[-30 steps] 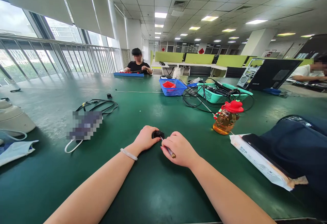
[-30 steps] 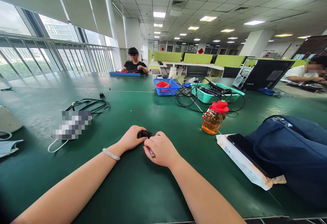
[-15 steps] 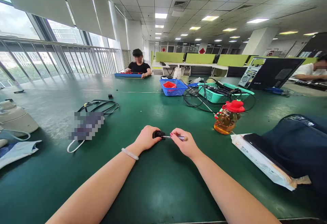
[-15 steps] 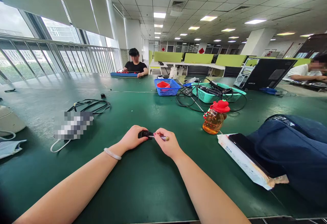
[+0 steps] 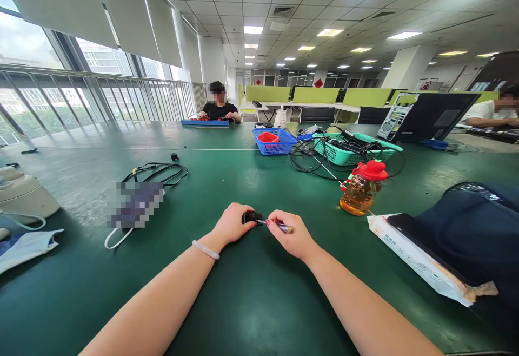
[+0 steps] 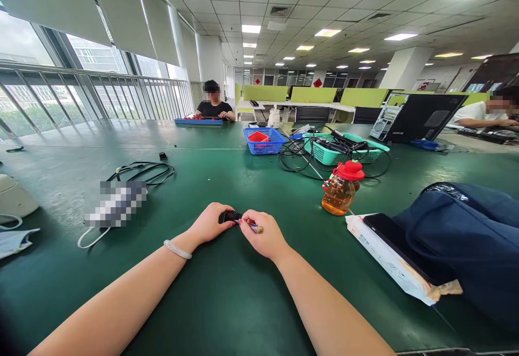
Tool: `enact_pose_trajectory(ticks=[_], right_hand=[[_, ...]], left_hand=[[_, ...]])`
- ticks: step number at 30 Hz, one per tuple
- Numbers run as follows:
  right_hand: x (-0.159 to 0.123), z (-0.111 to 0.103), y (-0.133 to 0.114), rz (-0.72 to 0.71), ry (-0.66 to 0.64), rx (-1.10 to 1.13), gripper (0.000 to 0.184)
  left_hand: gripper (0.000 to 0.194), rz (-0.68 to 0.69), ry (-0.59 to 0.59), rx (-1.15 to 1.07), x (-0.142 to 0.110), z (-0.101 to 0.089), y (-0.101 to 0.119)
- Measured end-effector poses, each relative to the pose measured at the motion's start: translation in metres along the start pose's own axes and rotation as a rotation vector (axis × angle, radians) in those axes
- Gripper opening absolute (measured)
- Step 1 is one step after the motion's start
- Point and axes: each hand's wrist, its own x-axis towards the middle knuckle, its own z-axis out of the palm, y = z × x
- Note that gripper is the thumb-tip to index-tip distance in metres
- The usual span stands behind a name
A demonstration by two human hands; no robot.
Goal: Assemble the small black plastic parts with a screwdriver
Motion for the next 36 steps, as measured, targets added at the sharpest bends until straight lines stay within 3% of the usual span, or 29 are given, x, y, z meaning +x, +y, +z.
enact_pose_trajectory(ticks=[14, 23, 36], right_hand=[[-0.0021, 0.0016, -0.0046, -0.072, 0.000, -0.145, 0.019], [-0.0027, 0.0014, -0.0094, -0.215, -0.016, -0.226, 0.018], [-0.0016, 0.0010, -0.0047, -0.092, -0.049, -0.177, 0.018]], left_hand=[[0.031, 0.007, 0.000, 0.000, -0.0011, -0.0013, 0.0019], [0.028, 0.008, 0.011, 0.007, -0.0001, 0.0003, 0.0010], [0.030, 0.008, 0.009, 0.011, -0.0012, 0.0013, -0.0007]])
